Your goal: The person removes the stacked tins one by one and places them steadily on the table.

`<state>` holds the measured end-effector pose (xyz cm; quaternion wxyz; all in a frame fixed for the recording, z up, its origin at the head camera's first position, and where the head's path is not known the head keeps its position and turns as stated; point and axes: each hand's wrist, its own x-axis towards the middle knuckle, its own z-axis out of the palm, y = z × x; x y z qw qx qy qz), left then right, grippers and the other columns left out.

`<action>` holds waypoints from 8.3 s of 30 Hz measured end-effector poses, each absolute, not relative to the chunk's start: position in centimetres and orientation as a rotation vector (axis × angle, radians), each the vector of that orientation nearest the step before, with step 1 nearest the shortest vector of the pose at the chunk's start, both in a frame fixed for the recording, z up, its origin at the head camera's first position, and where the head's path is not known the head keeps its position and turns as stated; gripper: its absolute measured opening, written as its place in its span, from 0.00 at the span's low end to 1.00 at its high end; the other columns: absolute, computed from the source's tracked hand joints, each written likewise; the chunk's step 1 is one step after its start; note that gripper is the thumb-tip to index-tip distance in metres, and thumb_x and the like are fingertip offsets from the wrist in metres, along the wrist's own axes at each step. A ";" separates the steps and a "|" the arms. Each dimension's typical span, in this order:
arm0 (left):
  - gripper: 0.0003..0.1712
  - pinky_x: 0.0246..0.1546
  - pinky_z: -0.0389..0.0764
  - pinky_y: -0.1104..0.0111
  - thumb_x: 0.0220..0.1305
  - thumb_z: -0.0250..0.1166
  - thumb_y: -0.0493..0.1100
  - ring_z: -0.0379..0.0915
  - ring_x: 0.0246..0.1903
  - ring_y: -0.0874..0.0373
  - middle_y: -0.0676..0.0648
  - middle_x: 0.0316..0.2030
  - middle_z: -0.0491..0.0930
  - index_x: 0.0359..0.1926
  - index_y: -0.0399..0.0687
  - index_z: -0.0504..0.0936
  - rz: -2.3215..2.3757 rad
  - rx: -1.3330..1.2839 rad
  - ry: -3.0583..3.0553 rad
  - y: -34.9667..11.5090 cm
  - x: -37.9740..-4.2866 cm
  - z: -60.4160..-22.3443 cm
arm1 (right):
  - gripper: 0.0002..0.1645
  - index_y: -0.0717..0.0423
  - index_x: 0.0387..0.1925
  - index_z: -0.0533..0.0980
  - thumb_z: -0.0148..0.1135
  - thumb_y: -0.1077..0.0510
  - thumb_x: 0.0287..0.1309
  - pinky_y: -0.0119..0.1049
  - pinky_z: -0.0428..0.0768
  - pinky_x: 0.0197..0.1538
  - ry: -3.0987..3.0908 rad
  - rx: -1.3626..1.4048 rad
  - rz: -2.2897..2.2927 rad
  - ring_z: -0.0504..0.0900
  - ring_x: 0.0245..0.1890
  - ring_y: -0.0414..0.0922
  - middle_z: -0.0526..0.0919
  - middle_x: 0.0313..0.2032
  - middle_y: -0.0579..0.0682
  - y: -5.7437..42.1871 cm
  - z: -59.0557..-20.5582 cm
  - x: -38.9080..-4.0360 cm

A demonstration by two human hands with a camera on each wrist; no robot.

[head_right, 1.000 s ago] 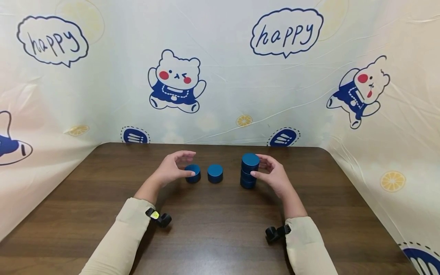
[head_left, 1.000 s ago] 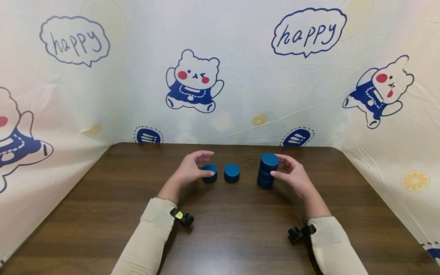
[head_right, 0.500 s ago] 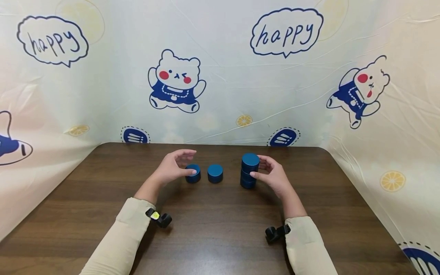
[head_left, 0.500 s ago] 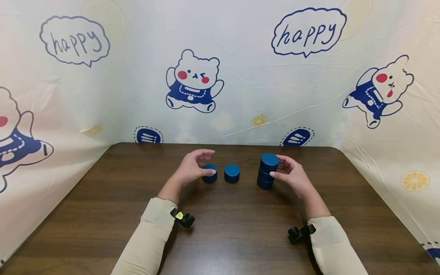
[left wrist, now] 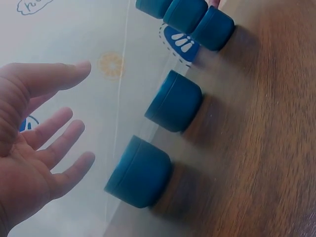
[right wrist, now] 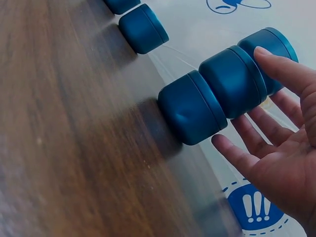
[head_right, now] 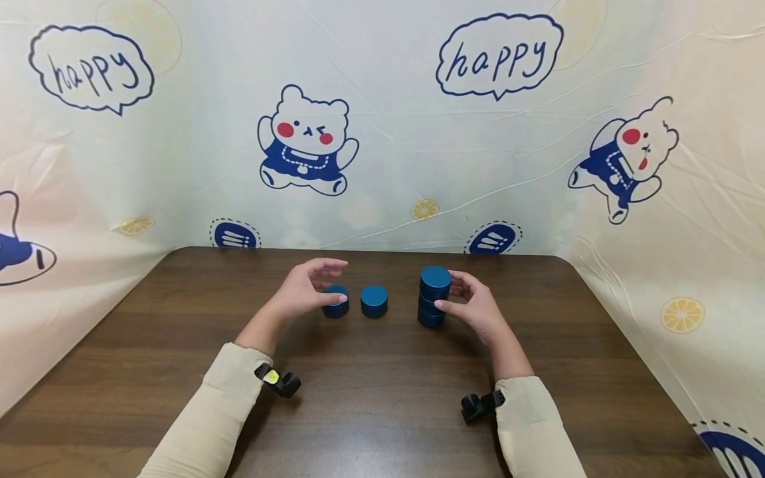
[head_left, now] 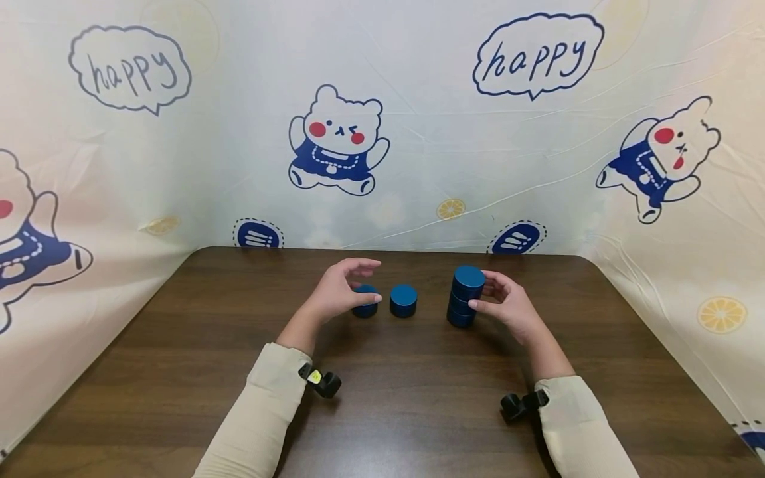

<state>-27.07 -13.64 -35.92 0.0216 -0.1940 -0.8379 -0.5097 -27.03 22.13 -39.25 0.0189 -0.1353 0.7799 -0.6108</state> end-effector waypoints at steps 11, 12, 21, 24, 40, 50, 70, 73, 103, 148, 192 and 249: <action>0.33 0.57 0.74 0.51 0.51 0.77 0.40 0.71 0.58 0.46 0.46 0.58 0.75 0.59 0.51 0.78 -1.598 -0.679 -2.569 -13.1 -26.8 -35.6 | 0.41 0.62 0.67 0.63 0.71 0.59 0.56 0.60 0.65 0.65 2.421 -0.387 -1.808 0.68 0.62 0.60 0.70 0.62 0.64 22.2 -39.5 -27.1; 0.33 0.57 0.74 0.52 0.51 0.77 0.40 0.71 0.58 0.47 0.46 0.58 0.75 0.59 0.51 0.78 -1.598 -0.682 -2.570 -13.1 -26.8 -35.6 | 0.41 0.62 0.67 0.62 0.71 0.58 0.55 0.60 0.64 0.65 2.423 -0.382 -1.795 0.68 0.62 0.61 0.70 0.62 0.65 22.2 -39.6 -27.1; 0.33 0.57 0.75 0.53 0.51 0.77 0.40 0.71 0.57 0.50 0.47 0.58 0.75 0.59 0.51 0.78 -1.597 -0.691 -2.572 -13.0 -26.7 -35.5 | 0.42 0.62 0.67 0.62 0.72 0.58 0.54 0.59 0.66 0.64 2.404 -0.344 -1.753 0.71 0.61 0.61 0.70 0.63 0.65 22.1 -40.1 -27.3; 0.33 0.57 0.75 0.53 0.51 0.77 0.40 0.71 0.57 0.49 0.47 0.57 0.75 0.59 0.51 0.78 -1.596 -0.695 -2.569 -13.0 -26.8 -35.6 | 0.42 0.61 0.67 0.62 0.72 0.58 0.54 0.58 0.66 0.64 2.375 -0.322 -1.764 0.70 0.61 0.61 0.69 0.63 0.65 22.1 -40.2 -27.4; 0.32 0.56 0.75 0.53 0.52 0.76 0.37 0.71 0.58 0.47 0.46 0.58 0.75 0.59 0.50 0.77 -1.606 -0.738 -2.565 -12.5 -26.6 -35.6 | 0.40 0.62 0.66 0.63 0.69 0.54 0.58 0.58 0.64 0.66 2.368 -0.325 -1.747 0.68 0.62 0.61 0.70 0.63 0.65 22.2 -40.4 -27.2; 0.32 0.55 0.76 0.54 0.52 0.76 0.37 0.72 0.56 0.50 0.47 0.57 0.76 0.59 0.49 0.78 -1.567 -0.740 -2.587 -11.9 -26.4 -35.7 | 0.37 0.63 0.66 0.64 0.68 0.55 0.60 0.56 0.67 0.65 2.364 -0.351 -1.749 0.69 0.61 0.60 0.71 0.61 0.64 22.2 -40.4 -27.2; 0.28 0.53 0.78 0.55 0.51 0.77 0.40 0.75 0.52 0.51 0.45 0.53 0.77 0.55 0.49 0.80 -1.592 -0.834 -2.535 -8.8 -25.7 -36.7 | 0.37 0.62 0.65 0.64 0.69 0.54 0.59 0.54 0.69 0.64 2.387 -0.358 -1.735 0.71 0.60 0.59 0.72 0.61 0.64 22.3 -40.5 -27.4; 0.28 0.52 0.78 0.56 0.51 0.77 0.42 0.75 0.52 0.53 0.46 0.53 0.77 0.55 0.50 0.80 -1.589 -0.849 -2.543 -8.5 -25.6 -36.7 | 0.37 0.63 0.65 0.65 0.69 0.55 0.59 0.53 0.69 0.63 2.384 -0.356 -1.741 0.72 0.60 0.59 0.72 0.61 0.64 22.2 -40.6 -27.4; 0.28 0.51 0.79 0.61 0.52 0.77 0.45 0.75 0.52 0.47 0.50 0.50 0.77 0.56 0.51 0.80 -1.652 -0.768 -2.494 -5.8 -26.4 -36.5 | 0.36 0.63 0.64 0.65 0.69 0.54 0.59 0.53 0.71 0.62 2.403 -0.358 -1.729 0.73 0.58 0.58 0.73 0.59 0.63 22.3 -40.4 -27.3; 0.33 0.52 0.79 0.54 0.53 0.76 0.46 0.72 0.56 0.45 0.44 0.56 0.74 0.60 0.48 0.76 -1.660 -0.808 -2.431 -1.2 -27.7 -36.4 | 0.37 0.62 0.65 0.65 0.68 0.55 0.60 0.54 0.70 0.63 2.382 -0.356 -1.749 0.74 0.59 0.59 0.73 0.60 0.64 22.3 -40.5 -27.4; 0.33 0.50 0.80 0.61 0.52 0.77 0.46 0.75 0.52 0.53 0.49 0.56 0.77 0.60 0.53 0.76 -1.689 -0.641 -2.464 2.1 -28.2 -37.6 | 0.35 0.62 0.65 0.66 0.68 0.56 0.59 0.52 0.72 0.62 2.360 -0.390 -1.774 0.74 0.57 0.58 0.73 0.59 0.63 22.4 -40.6 -27.4; 0.33 0.54 0.78 0.62 0.51 0.77 0.36 0.75 0.54 0.52 0.48 0.55 0.76 0.59 0.52 0.78 -1.936 -0.655 -2.367 -1.4 -26.5 -37.4 | 0.36 0.59 0.66 0.65 0.68 0.55 0.60 0.48 0.74 0.60 2.378 -0.352 -1.749 0.74 0.57 0.57 0.73 0.61 0.62 22.3 -40.4 -27.1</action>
